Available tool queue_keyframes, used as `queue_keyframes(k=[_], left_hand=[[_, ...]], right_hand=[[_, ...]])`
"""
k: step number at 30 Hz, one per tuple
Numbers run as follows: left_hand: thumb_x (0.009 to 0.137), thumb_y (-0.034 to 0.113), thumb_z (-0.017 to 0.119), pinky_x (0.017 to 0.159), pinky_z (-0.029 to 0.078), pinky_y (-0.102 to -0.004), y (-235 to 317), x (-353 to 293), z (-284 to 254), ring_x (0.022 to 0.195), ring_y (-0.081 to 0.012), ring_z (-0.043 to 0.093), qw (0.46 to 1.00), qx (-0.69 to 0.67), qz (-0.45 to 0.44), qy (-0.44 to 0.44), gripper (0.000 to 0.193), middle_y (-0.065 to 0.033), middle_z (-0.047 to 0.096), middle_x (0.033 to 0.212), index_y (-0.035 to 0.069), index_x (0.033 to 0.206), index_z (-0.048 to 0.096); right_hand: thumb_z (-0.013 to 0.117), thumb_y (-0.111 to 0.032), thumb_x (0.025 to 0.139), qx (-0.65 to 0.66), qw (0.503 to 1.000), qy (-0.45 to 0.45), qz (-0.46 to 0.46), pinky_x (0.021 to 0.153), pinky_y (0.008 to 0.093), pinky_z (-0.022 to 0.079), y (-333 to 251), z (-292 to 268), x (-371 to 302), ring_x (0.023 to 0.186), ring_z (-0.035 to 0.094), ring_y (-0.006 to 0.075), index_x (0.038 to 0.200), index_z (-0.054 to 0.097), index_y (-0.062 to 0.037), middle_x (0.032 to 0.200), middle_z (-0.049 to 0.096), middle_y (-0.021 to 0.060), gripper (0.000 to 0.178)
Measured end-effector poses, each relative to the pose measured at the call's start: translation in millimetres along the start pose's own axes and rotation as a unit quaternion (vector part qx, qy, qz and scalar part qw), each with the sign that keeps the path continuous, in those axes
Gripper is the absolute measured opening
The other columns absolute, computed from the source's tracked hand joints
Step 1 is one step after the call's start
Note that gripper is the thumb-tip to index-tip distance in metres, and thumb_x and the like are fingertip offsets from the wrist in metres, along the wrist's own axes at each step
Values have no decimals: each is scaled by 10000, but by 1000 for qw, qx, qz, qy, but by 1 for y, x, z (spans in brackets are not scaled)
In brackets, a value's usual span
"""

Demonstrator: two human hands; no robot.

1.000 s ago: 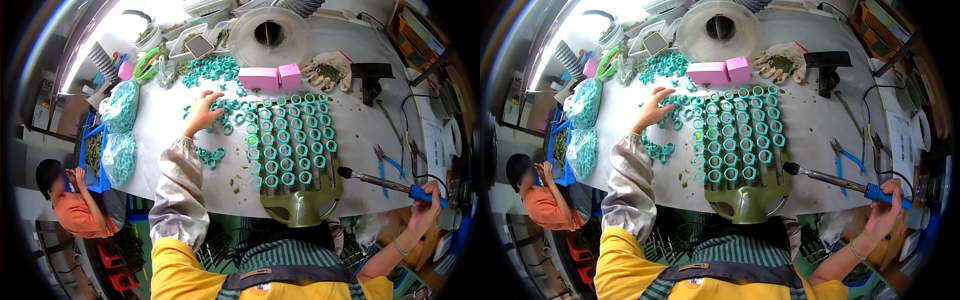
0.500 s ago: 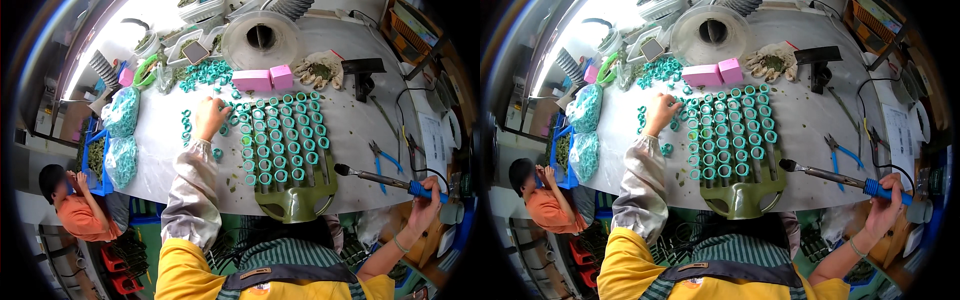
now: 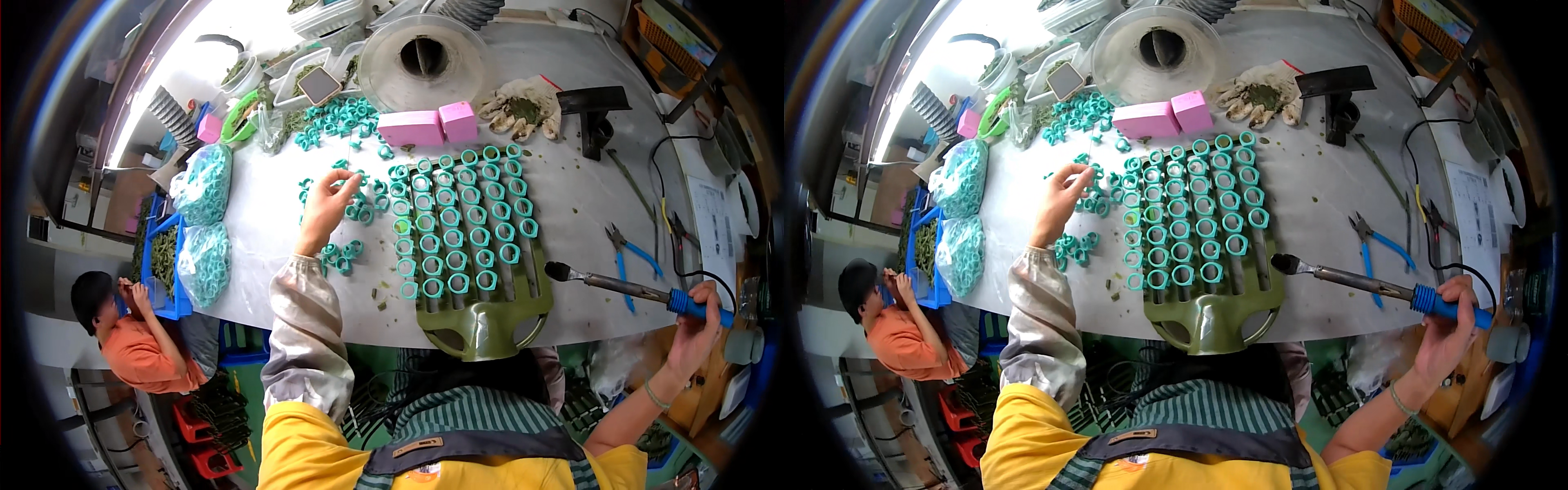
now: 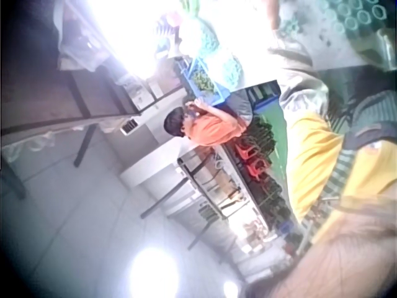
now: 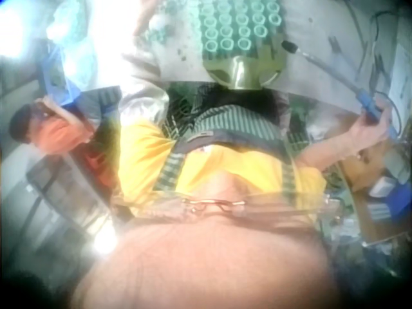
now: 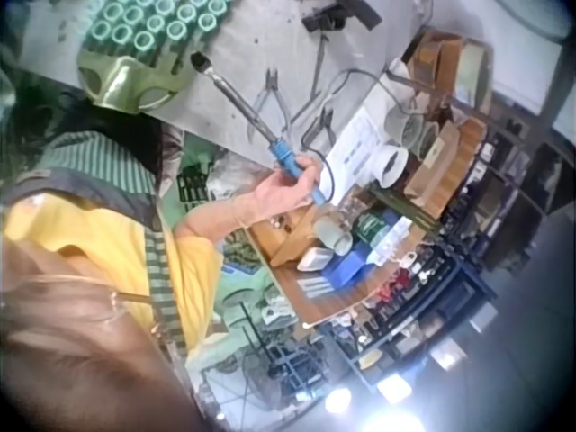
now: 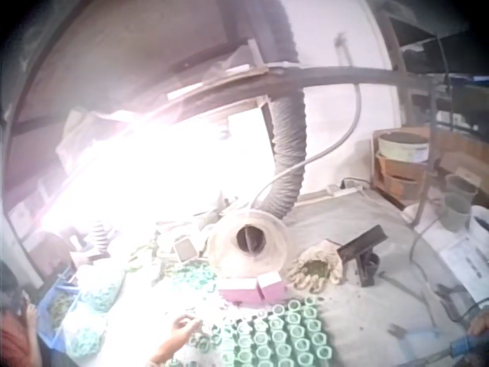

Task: The person uses a soldering iron to apply heat to teal plastic rings held in a green tray, while picking and placing additional rings by hand.

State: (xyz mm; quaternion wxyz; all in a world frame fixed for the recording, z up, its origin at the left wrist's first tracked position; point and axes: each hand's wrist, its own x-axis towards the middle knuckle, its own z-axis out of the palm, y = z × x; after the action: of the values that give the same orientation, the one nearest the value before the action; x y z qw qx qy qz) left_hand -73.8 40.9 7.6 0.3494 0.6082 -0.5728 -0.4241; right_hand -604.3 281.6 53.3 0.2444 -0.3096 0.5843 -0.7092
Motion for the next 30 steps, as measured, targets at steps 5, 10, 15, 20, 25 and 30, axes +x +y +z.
queue_keyframes(k=[5, 10, 15, 20, 25, 30], left_hand=[[925, 230, 695, 677, 480, -183, -9, -3, -10, 784, -79, 600, 965, -224, -137, -24, 188, 12, 600, 892, 79, 1018, 635], [929, 202, 687, 718, 518, -186, -13, 4, -16, 815, -124, 646, 916, -356, -148, -106, 189, 2, 607, 921, 61, 1029, 612], [922, 200, 695, 675, 532, -190, 6, -11, -5, 825, -129, 649, 960, -251, -117, -28, 171, -4, 614, 902, 72, 993, 607], [937, 170, 674, 445, 360, -134, -39, 8, -35, 640, -61, 481, 862, -460, -179, -120, 154, -8, 533, 823, 65, 1006, 585], [935, 154, 671, 539, 507, -164, -13, -5, -17, 705, -126, 562, 780, -557, -280, -50, 326, -114, 588, 963, 5, 1199, 553], [908, 142, 699, 715, 597, -197, -22, -6, -21, 803, -161, 670, 856, -475, -175, -103, 237, -144, 646, 1020, 15, 1066, 575]], right_hand=[[577, -280, 944, -6, 1000, -11, -13, 516, 200, 310, 4, -4, 1, 655, 428, 55, 823, 572, -81, 917, 539, 18, 234], [576, -234, 914, 0, 1000, 2, -9, 486, 225, 334, 2, -1, -2, 801, 528, 113, 773, 567, -50, 910, 571, 46, 232], [601, -220, 911, 40, 999, -12, -14, 482, 225, 366, 5, 10, -3, 728, 547, 109, 775, 597, -17, 935, 606, 67, 244], [599, -221, 923, 45, 999, -23, -12, 481, 225, 370, 3, 6, -5, 705, 546, 98, 790, 613, -9, 923, 619, 88, 251], [589, -224, 928, 34, 999, 2, -29, 488, 221, 366, 7, 3, -3, 708, 541, 96, 787, 609, -7, 931, 621, 84, 259], [587, -222, 929, 23, 999, -12, -27, 490, 223, 371, 1, 5, -5, 712, 538, 95, 790, 611, -13, 928, 618, 73, 252]])
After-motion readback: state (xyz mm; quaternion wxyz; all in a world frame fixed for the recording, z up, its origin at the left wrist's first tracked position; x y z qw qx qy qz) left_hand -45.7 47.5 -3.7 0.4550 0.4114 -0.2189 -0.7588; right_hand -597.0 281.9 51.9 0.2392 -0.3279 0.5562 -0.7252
